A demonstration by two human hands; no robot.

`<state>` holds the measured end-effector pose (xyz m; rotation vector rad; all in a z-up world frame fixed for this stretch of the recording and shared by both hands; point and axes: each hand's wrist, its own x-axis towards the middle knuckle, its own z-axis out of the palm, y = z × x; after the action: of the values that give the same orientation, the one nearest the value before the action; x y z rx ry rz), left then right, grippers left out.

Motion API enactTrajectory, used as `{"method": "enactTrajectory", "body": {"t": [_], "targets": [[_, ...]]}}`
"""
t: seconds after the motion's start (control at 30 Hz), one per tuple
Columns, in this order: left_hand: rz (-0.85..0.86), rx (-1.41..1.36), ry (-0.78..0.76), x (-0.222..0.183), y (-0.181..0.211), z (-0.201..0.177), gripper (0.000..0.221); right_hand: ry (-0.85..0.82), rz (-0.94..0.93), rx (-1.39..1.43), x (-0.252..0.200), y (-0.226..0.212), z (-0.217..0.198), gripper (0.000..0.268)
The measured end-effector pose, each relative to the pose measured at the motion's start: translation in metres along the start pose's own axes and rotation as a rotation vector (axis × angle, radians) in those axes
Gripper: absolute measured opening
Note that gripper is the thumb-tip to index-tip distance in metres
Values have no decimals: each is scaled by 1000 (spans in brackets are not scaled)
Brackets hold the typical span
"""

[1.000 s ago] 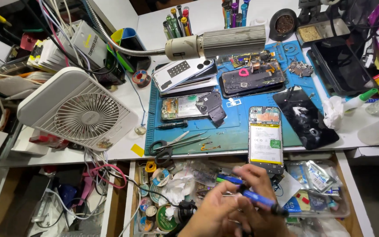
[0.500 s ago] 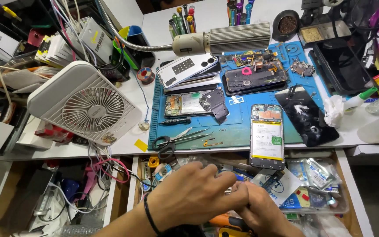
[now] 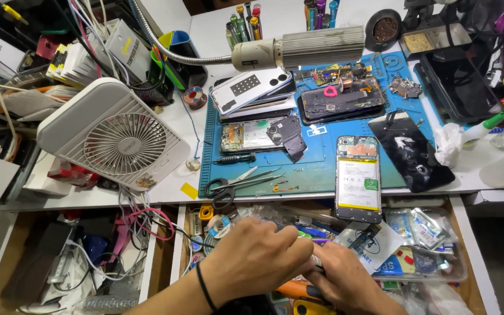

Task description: Disassembling a mobile phone to remove internal components like the motherboard and battery using specialized tools.

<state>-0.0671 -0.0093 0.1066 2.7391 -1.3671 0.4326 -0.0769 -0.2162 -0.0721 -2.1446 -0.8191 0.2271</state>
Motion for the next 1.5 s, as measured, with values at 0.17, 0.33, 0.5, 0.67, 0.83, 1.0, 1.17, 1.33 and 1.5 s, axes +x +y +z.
{"method": "enactTrajectory", "body": {"t": [0.17, 0.33, 0.5, 0.67, 0.83, 1.0, 1.17, 1.33, 1.5], "targets": [[-161, -68, -134, 1, -2, 13, 56, 39, -73, 44, 4, -3, -5, 8], [-139, -11, -163, -7, -5, 21, 55, -5, 40, 16, 0, -2, -5, 21], [-114, -143, -178, -2, -5, 6, 33, -29, 69, 62, 5, -14, -16, 16], [-451, -451, 91, -9, -31, 15, 55, -34, 149, -19, 2, -1, -6, 23], [-1090, -1090, 193, -19, -92, -4, 32, 7, 199, 44, 4, -7, -11, 29], [-1160, -708, 183, -40, -120, 32, 27, -4, 198, 91, 1, -7, -7, 28], [-1178, -706, 135, -44, -137, 50, 24, -2, 209, 120, 3, -7, -12, 31], [-1143, -642, 94, -49, -149, 71, 19, 10, 190, 135, 3, -7, -12, 30], [-1142, -527, 57, -57, -156, 77, 17, 37, 181, 150, 2, -4, -12, 29]]}}
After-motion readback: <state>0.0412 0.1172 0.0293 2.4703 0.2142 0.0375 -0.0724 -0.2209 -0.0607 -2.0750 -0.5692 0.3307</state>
